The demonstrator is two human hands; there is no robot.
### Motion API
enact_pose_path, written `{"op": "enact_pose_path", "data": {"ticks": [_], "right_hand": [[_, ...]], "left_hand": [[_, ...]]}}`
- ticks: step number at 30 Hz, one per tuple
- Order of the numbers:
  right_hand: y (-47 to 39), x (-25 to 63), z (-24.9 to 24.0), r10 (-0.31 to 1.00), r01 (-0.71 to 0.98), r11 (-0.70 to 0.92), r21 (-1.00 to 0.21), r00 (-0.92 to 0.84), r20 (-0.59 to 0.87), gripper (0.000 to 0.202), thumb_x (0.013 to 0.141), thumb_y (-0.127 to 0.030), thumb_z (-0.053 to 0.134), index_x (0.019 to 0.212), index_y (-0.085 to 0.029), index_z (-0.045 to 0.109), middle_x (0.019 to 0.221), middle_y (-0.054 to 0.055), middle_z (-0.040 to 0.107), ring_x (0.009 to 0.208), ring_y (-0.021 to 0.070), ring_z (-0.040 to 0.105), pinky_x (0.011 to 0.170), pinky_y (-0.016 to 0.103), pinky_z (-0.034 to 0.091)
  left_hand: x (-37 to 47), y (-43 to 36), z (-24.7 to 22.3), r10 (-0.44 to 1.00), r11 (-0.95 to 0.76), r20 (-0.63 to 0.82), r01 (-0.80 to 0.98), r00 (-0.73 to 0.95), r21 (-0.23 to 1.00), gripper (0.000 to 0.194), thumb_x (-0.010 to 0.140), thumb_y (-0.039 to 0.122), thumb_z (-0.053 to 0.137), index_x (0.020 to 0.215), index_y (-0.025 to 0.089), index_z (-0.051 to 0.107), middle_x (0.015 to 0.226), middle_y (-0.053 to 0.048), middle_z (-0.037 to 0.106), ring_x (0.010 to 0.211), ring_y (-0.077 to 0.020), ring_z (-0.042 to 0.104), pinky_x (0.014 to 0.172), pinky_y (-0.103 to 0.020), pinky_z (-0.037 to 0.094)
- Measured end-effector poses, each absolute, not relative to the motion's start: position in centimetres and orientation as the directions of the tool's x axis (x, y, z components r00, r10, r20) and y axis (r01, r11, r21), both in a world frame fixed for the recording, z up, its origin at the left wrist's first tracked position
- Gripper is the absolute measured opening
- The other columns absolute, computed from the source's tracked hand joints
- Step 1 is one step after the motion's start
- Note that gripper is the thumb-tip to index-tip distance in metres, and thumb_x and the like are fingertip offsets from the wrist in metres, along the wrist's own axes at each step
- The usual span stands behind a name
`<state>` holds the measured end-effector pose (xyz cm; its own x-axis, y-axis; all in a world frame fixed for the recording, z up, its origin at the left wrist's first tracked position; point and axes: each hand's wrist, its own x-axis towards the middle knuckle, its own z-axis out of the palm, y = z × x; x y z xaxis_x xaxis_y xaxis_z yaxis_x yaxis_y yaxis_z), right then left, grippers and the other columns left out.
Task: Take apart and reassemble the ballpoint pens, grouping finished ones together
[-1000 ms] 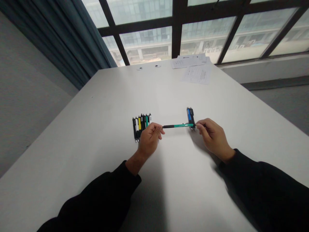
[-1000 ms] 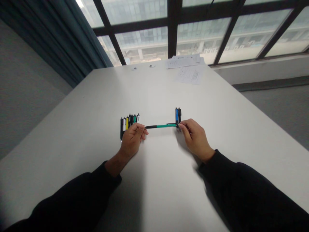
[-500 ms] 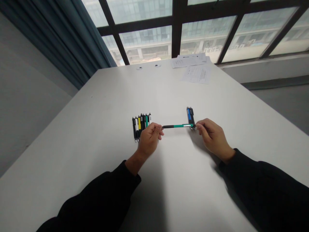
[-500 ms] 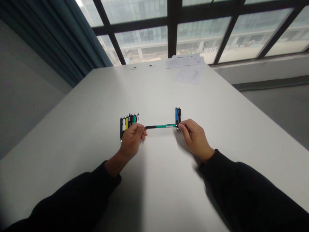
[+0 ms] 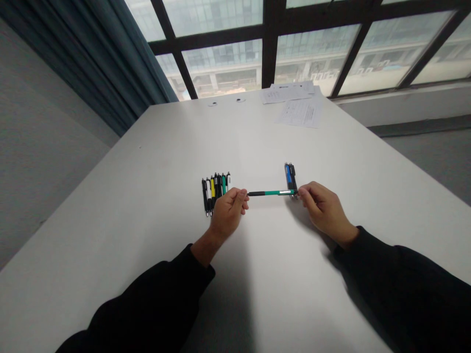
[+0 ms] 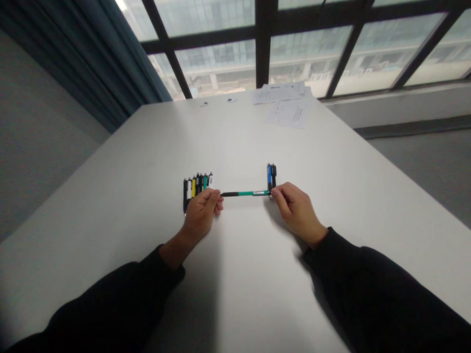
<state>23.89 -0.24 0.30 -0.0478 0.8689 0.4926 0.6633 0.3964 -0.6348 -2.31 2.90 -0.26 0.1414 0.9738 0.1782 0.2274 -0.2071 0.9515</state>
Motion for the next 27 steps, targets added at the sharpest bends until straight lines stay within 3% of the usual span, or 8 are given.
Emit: {"op": "enact_pose_path", "data": {"ticks": [27], "right_hand": [[-0.29,23.75,0.62,0.882,0.675,0.374,-0.636,-0.048,0.468,0.034,0.104,-0.037,0.048,0.076,-0.021,0.059,0.068,0.002,0.059,0.060,0.0164,0.053,0.057,0.031,0.038]], "left_hand": [[-2.40,2.71,-0.28,0.982,-0.156,0.123,0.255,0.142,0.954,0.054,0.099,0.062,0.047,0.069,0.018,0.057,0.053,0.003,0.054,0.043,-0.0077,0.046,0.043,-0.020,0.037]]}}
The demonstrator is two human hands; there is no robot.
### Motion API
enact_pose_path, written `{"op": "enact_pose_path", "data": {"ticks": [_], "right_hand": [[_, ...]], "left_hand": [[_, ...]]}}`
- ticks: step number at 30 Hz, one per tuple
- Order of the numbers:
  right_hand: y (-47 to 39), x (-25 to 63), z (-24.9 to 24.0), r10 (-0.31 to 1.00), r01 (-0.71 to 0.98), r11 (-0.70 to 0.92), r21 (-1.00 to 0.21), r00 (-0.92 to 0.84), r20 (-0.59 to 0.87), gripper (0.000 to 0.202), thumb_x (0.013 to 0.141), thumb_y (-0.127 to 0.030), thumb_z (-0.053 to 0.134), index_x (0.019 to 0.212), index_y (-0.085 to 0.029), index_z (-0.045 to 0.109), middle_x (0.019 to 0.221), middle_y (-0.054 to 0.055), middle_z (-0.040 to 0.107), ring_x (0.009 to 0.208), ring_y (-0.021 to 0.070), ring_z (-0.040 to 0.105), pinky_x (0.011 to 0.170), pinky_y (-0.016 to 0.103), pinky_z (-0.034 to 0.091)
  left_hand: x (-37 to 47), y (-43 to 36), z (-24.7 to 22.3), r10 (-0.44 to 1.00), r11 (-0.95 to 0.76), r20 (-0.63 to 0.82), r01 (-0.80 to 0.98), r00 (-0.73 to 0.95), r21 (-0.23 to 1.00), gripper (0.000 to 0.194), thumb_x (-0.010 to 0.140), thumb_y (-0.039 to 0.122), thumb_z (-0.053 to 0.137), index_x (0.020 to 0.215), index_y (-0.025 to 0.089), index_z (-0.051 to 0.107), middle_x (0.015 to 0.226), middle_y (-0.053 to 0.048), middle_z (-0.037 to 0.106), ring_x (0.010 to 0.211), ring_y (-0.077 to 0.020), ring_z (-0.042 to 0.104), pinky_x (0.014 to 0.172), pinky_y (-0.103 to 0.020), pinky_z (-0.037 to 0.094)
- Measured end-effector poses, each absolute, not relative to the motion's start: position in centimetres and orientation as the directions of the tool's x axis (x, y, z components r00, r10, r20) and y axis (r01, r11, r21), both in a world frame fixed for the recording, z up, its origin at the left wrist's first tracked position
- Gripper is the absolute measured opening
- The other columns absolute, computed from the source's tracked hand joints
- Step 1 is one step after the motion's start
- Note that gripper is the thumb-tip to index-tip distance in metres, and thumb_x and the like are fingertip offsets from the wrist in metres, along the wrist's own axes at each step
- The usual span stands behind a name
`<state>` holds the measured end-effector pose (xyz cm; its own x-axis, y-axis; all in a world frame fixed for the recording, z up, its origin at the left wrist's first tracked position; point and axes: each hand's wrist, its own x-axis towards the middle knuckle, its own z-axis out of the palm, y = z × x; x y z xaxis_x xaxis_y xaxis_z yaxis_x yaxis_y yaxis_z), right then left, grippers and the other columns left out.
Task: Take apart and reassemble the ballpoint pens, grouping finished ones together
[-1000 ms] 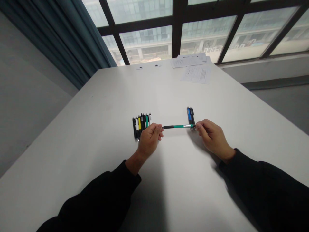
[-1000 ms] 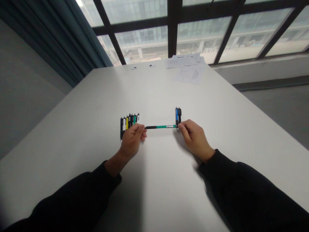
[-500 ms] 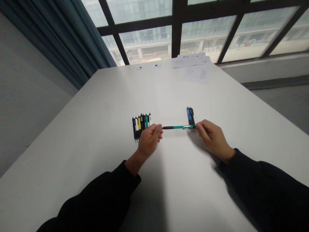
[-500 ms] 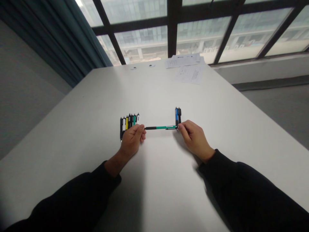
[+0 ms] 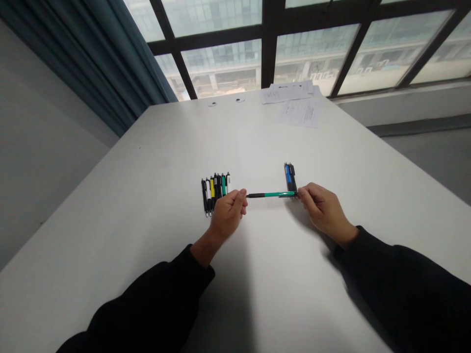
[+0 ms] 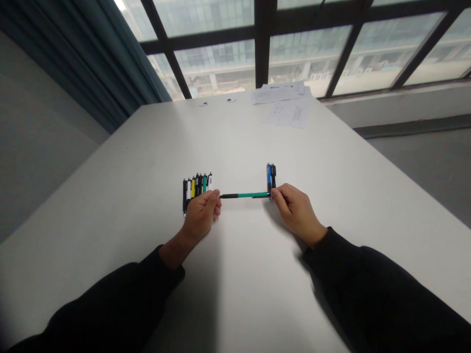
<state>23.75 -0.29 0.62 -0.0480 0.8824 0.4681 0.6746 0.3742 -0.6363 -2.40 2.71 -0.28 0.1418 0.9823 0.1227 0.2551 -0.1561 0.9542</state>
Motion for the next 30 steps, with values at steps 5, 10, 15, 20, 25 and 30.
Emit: {"op": "enact_pose_path", "data": {"ticks": [5,10,15,20,25,30], "right_hand": [[-0.26,23.92,0.42,0.884,0.689,0.373,-0.621,-0.062,0.463,0.033,0.104,-0.035,0.048,0.077,-0.020,0.061,0.068,0.002,0.058,0.061,0.0163,0.054,0.059,0.031,0.038],[-0.27,23.90,0.42,0.883,0.689,0.375,-0.620,-0.063,0.465,0.035,0.104,-0.035,0.048,0.074,-0.021,0.060,0.067,0.001,0.058,0.060,0.0159,0.053,0.058,0.030,0.038],[-0.29,23.83,0.47,0.887,0.694,0.369,-0.618,-0.065,0.457,0.036,0.104,-0.036,0.047,0.074,-0.021,0.059,0.066,0.001,0.057,0.059,0.0158,0.052,0.057,0.030,0.038],[-0.28,23.87,0.40,0.893,0.687,0.360,-0.632,-0.056,0.447,0.037,0.104,-0.037,0.047,0.073,-0.021,0.058,0.066,0.001,0.057,0.059,0.0160,0.052,0.058,0.031,0.038],[-0.28,23.84,0.40,0.894,0.682,0.356,-0.638,-0.050,0.446,0.039,0.104,-0.040,0.047,0.072,-0.022,0.058,0.065,0.002,0.058,0.058,0.0166,0.053,0.058,0.031,0.038],[-0.24,23.84,0.40,0.897,0.687,0.350,-0.636,-0.050,0.439,0.040,0.104,-0.041,0.046,0.071,-0.021,0.059,0.065,0.003,0.060,0.059,0.0170,0.054,0.058,0.031,0.038]], "left_hand": [[-2.40,2.67,-0.36,0.981,-0.155,0.119,0.251,0.154,0.955,0.055,0.099,0.062,0.046,0.067,0.018,0.056,0.051,0.003,0.053,0.041,-0.0072,0.044,0.042,-0.020,0.035],[-2.39,2.60,-0.29,0.983,-0.150,0.113,0.275,0.148,0.949,0.057,0.099,0.063,0.045,0.065,0.019,0.055,0.049,0.003,0.052,0.040,-0.0078,0.044,0.041,-0.021,0.035],[-2.38,2.49,-0.05,0.984,-0.147,0.110,0.291,0.139,0.945,0.059,0.098,0.065,0.045,0.063,0.019,0.054,0.046,0.003,0.050,0.039,-0.0085,0.044,0.041,-0.021,0.034],[-2.38,2.51,-0.08,0.981,-0.166,0.127,0.298,0.146,0.940,0.060,0.099,0.065,0.045,0.061,0.020,0.054,0.044,0.003,0.049,0.038,-0.0087,0.043,0.041,-0.022,0.034],[-2.42,2.56,-0.12,0.979,-0.178,0.136,0.315,0.150,0.932,0.061,0.099,0.064,0.044,0.059,0.020,0.053,0.043,0.003,0.049,0.038,-0.0090,0.043,0.041,-0.022,0.035],[-2.42,2.50,0.02,0.979,-0.180,0.137,0.322,0.151,0.930,0.061,0.100,0.064,0.043,0.057,0.020,0.052,0.042,0.003,0.048,0.037,-0.0090,0.042,0.042,-0.022,0.035]]}}
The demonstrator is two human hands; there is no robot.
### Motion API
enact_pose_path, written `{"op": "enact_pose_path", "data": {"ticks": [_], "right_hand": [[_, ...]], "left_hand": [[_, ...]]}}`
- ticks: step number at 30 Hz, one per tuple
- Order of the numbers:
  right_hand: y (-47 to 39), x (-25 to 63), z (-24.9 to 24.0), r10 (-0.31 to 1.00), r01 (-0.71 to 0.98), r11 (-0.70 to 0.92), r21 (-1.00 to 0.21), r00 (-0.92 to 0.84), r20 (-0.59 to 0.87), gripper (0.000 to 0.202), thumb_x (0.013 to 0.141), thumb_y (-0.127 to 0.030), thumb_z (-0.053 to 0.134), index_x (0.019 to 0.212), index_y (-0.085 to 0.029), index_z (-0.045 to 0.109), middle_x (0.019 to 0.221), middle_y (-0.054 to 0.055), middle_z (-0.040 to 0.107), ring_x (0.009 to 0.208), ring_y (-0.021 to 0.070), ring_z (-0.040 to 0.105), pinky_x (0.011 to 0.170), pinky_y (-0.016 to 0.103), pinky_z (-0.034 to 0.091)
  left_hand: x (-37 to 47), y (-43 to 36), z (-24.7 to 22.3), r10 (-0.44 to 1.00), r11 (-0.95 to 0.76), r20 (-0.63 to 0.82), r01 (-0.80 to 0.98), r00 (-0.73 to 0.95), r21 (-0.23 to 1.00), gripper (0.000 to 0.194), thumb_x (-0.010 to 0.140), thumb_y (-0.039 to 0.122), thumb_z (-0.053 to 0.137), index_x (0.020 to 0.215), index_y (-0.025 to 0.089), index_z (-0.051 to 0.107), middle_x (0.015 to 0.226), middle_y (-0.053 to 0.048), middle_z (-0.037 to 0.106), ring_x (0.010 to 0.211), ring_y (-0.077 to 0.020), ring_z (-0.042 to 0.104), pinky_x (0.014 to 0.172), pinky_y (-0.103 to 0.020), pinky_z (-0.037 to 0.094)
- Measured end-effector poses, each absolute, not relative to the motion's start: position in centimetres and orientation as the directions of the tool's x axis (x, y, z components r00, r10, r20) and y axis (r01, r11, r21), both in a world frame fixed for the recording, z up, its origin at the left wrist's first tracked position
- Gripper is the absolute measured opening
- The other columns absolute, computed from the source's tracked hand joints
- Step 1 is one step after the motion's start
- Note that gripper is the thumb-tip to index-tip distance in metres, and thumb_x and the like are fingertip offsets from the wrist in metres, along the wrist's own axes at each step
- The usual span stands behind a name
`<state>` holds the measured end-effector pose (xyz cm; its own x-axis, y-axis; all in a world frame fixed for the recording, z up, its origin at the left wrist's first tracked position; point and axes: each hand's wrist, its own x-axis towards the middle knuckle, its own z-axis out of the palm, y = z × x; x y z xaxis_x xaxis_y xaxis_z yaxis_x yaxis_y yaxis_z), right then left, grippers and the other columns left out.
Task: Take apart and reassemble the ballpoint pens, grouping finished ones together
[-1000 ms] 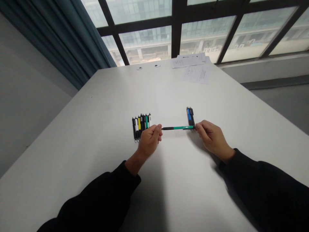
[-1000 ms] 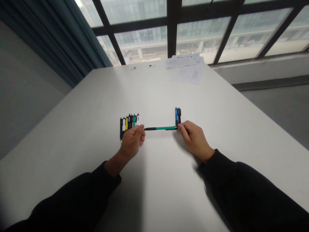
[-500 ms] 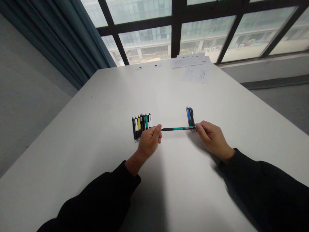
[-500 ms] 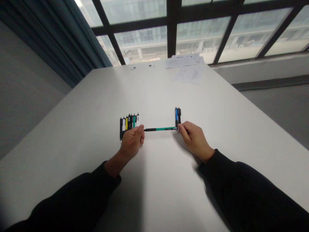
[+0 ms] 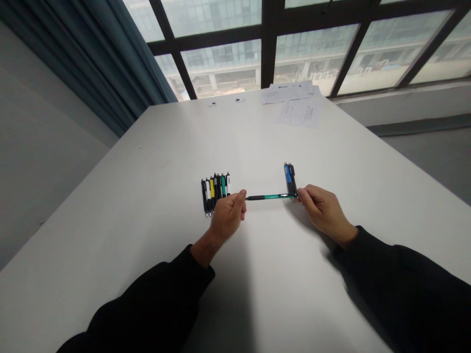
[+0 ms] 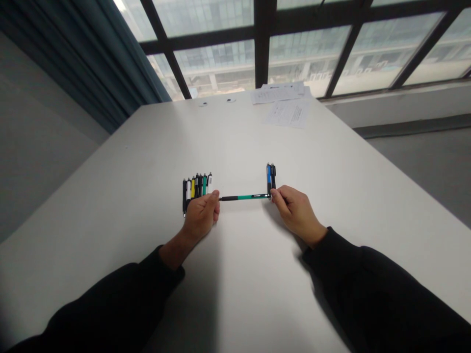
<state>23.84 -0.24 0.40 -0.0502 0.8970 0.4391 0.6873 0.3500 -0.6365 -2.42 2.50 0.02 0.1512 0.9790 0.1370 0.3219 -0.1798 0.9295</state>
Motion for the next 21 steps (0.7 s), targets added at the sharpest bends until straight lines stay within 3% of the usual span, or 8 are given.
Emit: {"op": "enact_pose_path", "data": {"ticks": [21], "right_hand": [[-0.32,23.74,0.59,0.890,0.678,0.364,-0.638,-0.051,0.453,0.038,0.103,-0.038,0.048,0.070,-0.022,0.059,0.064,0.002,0.061,0.057,0.0163,0.056,0.057,0.030,0.039]], "left_hand": [[-2.34,2.33,0.18,0.979,-0.176,0.134,0.312,0.151,0.933,0.065,0.099,0.066,0.042,0.052,0.021,0.049,0.040,0.002,0.047,0.036,-0.0091,0.042,0.042,-0.023,0.036]]}}
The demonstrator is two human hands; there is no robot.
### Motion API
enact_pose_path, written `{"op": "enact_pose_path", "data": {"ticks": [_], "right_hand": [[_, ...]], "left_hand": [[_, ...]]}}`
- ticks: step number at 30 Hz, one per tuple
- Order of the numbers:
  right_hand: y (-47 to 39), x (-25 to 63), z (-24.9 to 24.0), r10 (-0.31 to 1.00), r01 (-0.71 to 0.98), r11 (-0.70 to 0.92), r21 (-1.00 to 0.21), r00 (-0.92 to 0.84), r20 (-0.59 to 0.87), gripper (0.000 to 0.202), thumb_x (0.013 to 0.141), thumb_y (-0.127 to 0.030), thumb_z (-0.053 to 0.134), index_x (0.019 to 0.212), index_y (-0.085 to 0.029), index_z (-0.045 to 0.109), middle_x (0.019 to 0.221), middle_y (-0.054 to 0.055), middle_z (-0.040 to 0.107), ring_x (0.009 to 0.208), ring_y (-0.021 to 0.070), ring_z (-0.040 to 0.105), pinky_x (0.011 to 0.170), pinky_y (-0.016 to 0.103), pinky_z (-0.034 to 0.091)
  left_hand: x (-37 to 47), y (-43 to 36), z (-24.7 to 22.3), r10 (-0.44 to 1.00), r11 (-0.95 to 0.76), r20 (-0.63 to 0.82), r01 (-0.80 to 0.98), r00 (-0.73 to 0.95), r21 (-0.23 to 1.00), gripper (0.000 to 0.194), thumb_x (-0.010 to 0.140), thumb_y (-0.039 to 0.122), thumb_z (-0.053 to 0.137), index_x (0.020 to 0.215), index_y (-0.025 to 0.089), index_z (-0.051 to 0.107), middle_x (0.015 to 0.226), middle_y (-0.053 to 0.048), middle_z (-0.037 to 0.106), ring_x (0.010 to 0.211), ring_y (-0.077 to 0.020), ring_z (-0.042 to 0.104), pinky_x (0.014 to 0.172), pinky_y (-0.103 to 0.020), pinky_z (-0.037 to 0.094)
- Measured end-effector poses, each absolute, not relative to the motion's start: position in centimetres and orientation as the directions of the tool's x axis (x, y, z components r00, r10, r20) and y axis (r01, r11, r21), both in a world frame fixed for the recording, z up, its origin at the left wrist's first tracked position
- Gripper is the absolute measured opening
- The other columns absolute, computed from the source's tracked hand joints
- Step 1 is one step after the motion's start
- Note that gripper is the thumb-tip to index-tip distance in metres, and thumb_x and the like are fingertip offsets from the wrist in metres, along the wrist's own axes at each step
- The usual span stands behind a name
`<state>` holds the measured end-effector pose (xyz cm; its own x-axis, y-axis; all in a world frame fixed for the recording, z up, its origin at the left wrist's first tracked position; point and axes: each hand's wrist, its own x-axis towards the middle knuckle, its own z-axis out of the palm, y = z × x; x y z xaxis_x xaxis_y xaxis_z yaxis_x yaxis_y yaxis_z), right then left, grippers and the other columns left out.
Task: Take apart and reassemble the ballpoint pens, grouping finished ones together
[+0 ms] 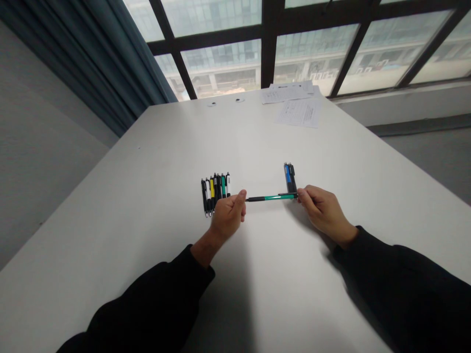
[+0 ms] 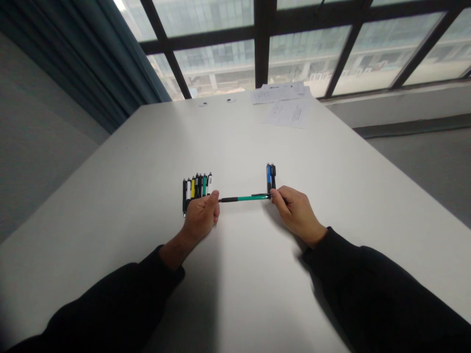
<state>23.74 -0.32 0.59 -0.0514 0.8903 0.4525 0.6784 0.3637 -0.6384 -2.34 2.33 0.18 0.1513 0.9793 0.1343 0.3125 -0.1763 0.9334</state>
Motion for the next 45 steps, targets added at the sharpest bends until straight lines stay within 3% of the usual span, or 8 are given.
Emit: {"op": "enact_pose_path", "data": {"ticks": [30,45], "right_hand": [[-0.31,23.95,0.41,0.902,0.677,0.364,-0.640,-0.085,0.422,0.045,0.106,-0.038,0.045,0.065,-0.021,0.053,0.058,-0.001,0.053,0.053,0.0135,0.049,0.057,0.029,0.035],[-0.29,23.85,0.35,0.902,0.692,0.348,-0.633,-0.063,0.427,0.040,0.106,-0.036,0.043,0.070,-0.021,0.053,0.064,0.001,0.056,0.058,0.0154,0.051,0.059,0.030,0.036]], "left_hand": [[-2.40,2.41,0.02,0.965,-0.236,0.187,0.304,0.184,0.923,0.073,0.100,0.065,0.039,0.045,0.019,0.048,0.036,0.002,0.045,0.034,-0.0072,0.042,0.041,-0.021,0.035],[-2.38,2.36,0.02,0.971,-0.183,0.130,0.273,0.201,0.944,0.064,0.100,0.064,0.043,0.056,0.018,0.053,0.046,0.002,0.051,0.040,-0.0075,0.045,0.043,-0.020,0.035]]}}
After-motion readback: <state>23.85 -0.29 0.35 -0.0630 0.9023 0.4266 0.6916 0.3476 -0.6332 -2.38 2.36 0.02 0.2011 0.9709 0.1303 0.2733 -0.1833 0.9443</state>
